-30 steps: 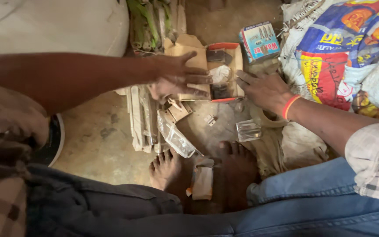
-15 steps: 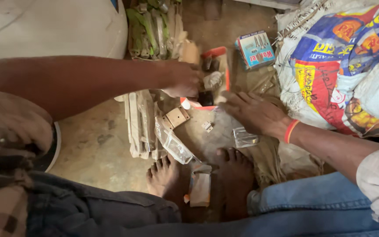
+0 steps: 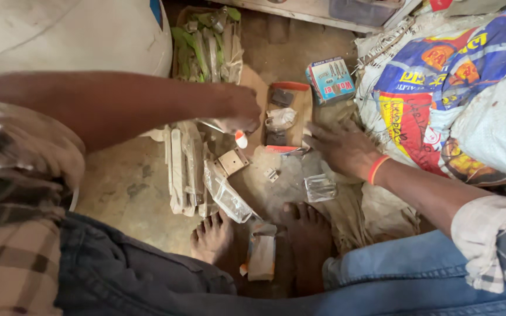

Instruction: The person sits on the floor and packs metal hardware items into cardboard boxes, folding box flaps and using tape to seal and reinforce the boxes. They handle several boxes one at a time, opening, filling, and closing each before setting it aside.

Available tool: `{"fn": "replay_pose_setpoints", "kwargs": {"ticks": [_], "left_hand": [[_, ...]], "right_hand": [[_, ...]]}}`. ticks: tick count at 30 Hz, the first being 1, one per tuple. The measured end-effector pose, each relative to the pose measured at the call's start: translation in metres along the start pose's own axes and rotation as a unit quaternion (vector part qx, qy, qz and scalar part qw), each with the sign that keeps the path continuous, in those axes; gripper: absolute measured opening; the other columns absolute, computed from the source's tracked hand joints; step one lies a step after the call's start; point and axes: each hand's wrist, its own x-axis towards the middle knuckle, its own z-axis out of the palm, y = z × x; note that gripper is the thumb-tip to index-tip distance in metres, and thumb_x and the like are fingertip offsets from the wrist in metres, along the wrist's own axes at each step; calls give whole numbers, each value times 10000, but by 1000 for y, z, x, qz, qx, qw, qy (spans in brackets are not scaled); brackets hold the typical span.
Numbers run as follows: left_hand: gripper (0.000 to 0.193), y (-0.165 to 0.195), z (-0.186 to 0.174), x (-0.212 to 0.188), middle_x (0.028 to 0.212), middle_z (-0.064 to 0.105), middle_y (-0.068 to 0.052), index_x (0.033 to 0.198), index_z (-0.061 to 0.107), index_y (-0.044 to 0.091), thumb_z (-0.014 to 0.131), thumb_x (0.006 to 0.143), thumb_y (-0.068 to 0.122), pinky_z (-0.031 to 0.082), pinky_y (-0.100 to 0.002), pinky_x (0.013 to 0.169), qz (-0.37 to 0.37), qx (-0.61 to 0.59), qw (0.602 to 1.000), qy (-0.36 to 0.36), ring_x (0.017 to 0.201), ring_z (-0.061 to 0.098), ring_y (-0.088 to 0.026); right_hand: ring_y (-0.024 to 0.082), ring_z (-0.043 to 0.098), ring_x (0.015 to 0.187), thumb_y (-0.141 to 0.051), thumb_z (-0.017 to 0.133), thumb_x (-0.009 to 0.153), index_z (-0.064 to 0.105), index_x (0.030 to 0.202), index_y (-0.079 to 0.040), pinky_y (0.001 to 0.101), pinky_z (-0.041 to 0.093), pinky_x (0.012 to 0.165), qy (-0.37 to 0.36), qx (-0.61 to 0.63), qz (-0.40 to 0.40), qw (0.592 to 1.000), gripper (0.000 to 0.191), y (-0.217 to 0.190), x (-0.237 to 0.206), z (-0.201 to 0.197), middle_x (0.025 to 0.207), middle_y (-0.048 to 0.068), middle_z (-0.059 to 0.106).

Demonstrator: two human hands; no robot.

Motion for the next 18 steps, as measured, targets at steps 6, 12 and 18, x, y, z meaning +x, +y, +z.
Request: {"fn": "replay_pose_setpoints", "kwargs": {"ticks": [6, 12, 18], "left_hand": [[109, -7, -14, -7, 839, 760, -43, 843, 737, 177, 765, 773, 255, 518, -470, 914, 0, 97, 987, 126, 893, 722, -270], [67, -1, -36, -11, 823, 757, -23, 839, 742, 199, 756, 790, 243, 507, -431, 904, -32, 150, 985, 83, 854, 736, -240], [85, -2, -30, -19, 869, 750, -11, 874, 736, 207, 740, 836, 283, 498, -457, 934, -83, 147, 982, 87, 960, 703, -231]], "right_hand": [[264, 576, 1218, -204, 561, 977, 586, 1303, -108, 429, 462, 1031, -8, 79, -41, 996, 341, -12, -8, 9, 1287, 74, 627], [258, 622, 997, -196, 635, 785, 647, 1127, -46, 416, 467, 872, 6, 41, -146, 988, 374, -46, -22, 34, 984, 91, 664], [284, 660, 1053, -169, 625, 815, 670, 1042, -132, 454, 489, 923, -89, 97, -90, 987, 234, -44, -14, 20, 1023, 97, 693]]}}
